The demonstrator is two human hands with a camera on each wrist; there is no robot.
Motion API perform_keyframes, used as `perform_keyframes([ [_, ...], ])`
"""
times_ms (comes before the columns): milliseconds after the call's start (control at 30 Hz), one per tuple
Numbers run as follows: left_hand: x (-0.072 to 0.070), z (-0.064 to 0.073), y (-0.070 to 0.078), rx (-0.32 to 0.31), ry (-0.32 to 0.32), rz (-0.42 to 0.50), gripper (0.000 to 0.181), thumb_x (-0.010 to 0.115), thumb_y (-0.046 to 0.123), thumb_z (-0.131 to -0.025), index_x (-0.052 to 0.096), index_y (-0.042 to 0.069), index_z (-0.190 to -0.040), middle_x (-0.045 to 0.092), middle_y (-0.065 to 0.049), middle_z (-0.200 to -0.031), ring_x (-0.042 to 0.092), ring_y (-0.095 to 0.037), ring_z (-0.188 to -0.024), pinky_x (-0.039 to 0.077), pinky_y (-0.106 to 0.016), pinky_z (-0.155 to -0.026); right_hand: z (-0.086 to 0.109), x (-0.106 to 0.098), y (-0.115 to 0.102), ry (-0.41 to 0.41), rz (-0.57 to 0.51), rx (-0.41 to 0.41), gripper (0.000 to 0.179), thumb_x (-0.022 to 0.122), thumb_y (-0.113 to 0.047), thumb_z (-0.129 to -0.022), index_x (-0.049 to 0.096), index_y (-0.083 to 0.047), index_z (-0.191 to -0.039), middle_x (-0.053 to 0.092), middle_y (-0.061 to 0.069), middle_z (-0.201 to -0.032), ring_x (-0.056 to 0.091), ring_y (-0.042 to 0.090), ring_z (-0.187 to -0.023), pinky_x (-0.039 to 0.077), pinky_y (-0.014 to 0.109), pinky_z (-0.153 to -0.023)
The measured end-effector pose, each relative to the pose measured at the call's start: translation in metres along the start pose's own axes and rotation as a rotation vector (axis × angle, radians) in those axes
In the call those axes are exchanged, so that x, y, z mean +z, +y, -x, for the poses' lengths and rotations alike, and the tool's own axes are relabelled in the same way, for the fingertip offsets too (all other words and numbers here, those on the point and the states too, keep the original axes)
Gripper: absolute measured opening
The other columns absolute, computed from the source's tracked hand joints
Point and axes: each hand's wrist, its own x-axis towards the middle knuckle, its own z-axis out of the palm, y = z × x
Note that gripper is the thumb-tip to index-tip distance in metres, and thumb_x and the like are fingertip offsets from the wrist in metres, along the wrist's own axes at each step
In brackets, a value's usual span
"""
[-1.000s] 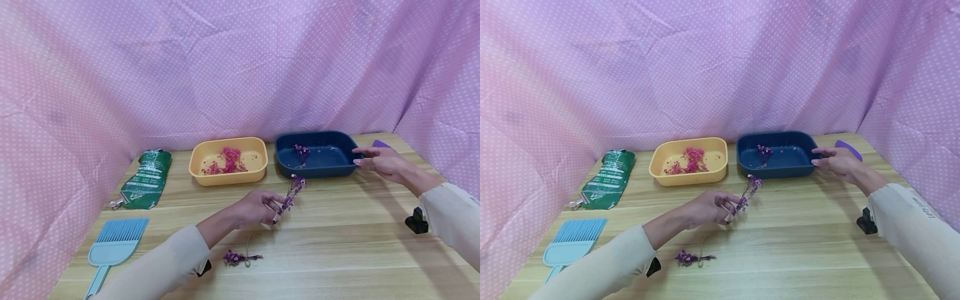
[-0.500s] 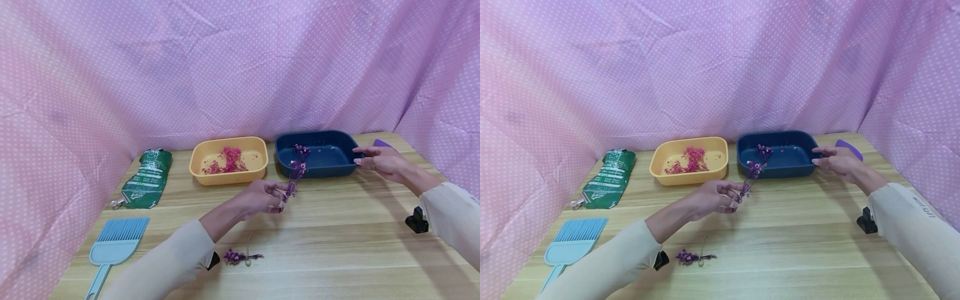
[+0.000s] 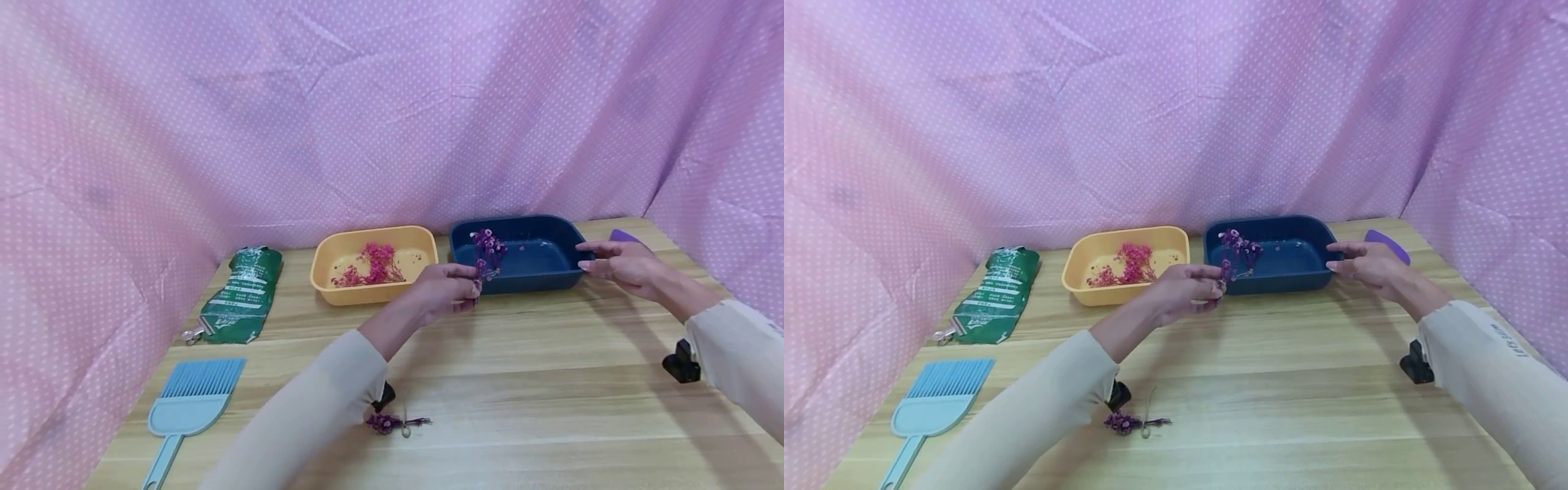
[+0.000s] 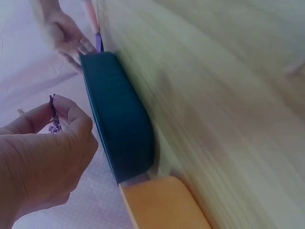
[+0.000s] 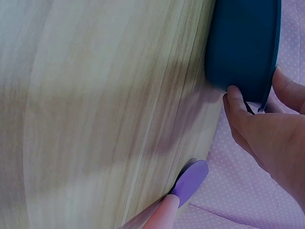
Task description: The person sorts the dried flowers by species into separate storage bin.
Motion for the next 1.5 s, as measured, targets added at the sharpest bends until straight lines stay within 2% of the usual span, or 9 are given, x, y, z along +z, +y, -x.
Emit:
perform_keyframes([
  [200, 0.003, -0.023, 0.009, -0.003, 0.072, 0.047, 0.033, 0.063, -0.008, -0.087, 0.061, -0.001, -0.119, 0.066, -0.021, -0.106, 0.060, -0.019, -0.073, 0.059, -0.031, -0.078, -0.001, 0.002, 0.000, 0.001, -0.014, -0.006, 0.045, 0.060, -0.015, -0.096, 0.044, -0.016, -0.138, 0.012, 0.025, -0.153, 0.053, -0.010, -0.096, 0.052, 0.017, -0.088],
  [333, 0.004, -0.035, 0.012, -0.001, 0.100, 0.081, 0.030, 0.064, -0.007, -0.087, 0.063, -0.003, -0.117, 0.066, -0.021, -0.108, 0.061, -0.020, -0.077, 0.058, -0.033, -0.083, -0.001, 0.002, 0.001, 0.000, -0.004, -0.010, 0.046, 0.060, -0.014, -0.096, 0.042, -0.015, -0.138, 0.013, 0.024, -0.152, 0.053, -0.010, -0.096, 0.052, 0.017, -0.087],
  [567, 0.010, -0.047, 0.016, 0.039, 0.115, 0.113, 0.037, 0.062, -0.010, -0.087, 0.059, -0.005, -0.124, 0.066, -0.014, -0.096, 0.064, -0.025, -0.090, 0.057, -0.033, -0.087, -0.001, -0.001, 0.001, 0.019, -0.001, -0.015, 0.028, 0.062, -0.013, -0.095, 0.056, -0.034, -0.112, 0.044, 0.000, -0.126, 0.055, -0.005, -0.094, 0.053, 0.019, -0.086],
  [667, 0.010, -0.053, 0.016, 0.040, 0.086, 0.135, 0.044, 0.056, -0.011, -0.090, 0.049, -0.008, -0.134, 0.061, -0.019, -0.117, 0.062, -0.028, -0.107, 0.053, -0.033, -0.095, -0.002, 0.000, 0.001, 0.016, 0.005, -0.008, 0.031, 0.062, -0.014, -0.095, 0.054, -0.029, -0.121, 0.040, 0.009, -0.136, 0.054, -0.006, -0.095, 0.053, 0.018, -0.087],
  [833, 0.003, -0.058, 0.014, 0.000, 0.029, 0.092, 0.054, 0.047, -0.011, -0.093, 0.035, -0.005, -0.145, 0.038, -0.021, -0.147, 0.042, -0.029, -0.132, 0.042, -0.032, -0.106, -0.002, 0.002, 0.000, 0.016, 0.002, -0.002, 0.041, 0.061, -0.015, -0.096, 0.047, -0.020, -0.133, 0.017, 0.024, -0.152, 0.053, -0.008, -0.095, 0.051, 0.017, -0.088],
  [1000, -0.010, -0.048, 0.011, 0.025, -0.007, 0.109, 0.051, 0.048, -0.007, -0.095, 0.036, -0.005, -0.145, 0.040, -0.020, -0.147, 0.045, -0.028, -0.131, 0.040, -0.032, -0.108, -0.001, 0.001, 0.001, 0.025, -0.011, -0.007, 0.028, 0.061, -0.014, -0.095, 0.054, -0.031, -0.116, 0.021, 0.020, -0.149, 0.054, -0.007, -0.094, 0.052, 0.017, -0.087],
  [1100, -0.022, -0.036, 0.009, 0.054, -0.040, 0.072, 0.047, 0.047, -0.006, -0.096, 0.037, -0.007, -0.143, 0.042, -0.022, -0.145, 0.045, -0.030, -0.131, 0.039, -0.034, -0.110, -0.002, 0.002, 0.001, 0.021, -0.007, -0.007, 0.029, 0.062, -0.014, -0.095, 0.053, -0.030, -0.118, 0.024, 0.018, -0.147, 0.054, -0.006, -0.095, 0.052, 0.018, -0.087],
  [1267, -0.037, -0.012, 0.005, 0.083, -0.111, -0.051, 0.042, 0.049, -0.001, -0.097, 0.044, -0.008, -0.138, 0.046, -0.023, -0.141, 0.045, -0.033, -0.130, 0.037, -0.038, -0.111, -0.001, 0.002, 0.000, 0.020, -0.002, -0.009, 0.029, 0.063, -0.014, -0.095, 0.053, -0.029, -0.118, 0.037, 0.010, -0.133, 0.055, -0.004, -0.094, 0.053, 0.018, -0.087],
  [1500, -0.054, 0.025, -0.006, 0.054, -0.243, -0.241, 0.040, 0.054, 0.012, -0.099, 0.049, -0.002, -0.136, 0.056, -0.018, -0.133, 0.051, -0.032, -0.126, 0.040, -0.040, -0.109, 0.000, 0.001, -0.002, 0.024, -0.001, -0.014, 0.027, 0.063, -0.014, -0.094, 0.056, -0.033, -0.112, 0.046, -0.006, -0.120, 0.056, -0.004, -0.093, 0.053, 0.018, -0.085],
])
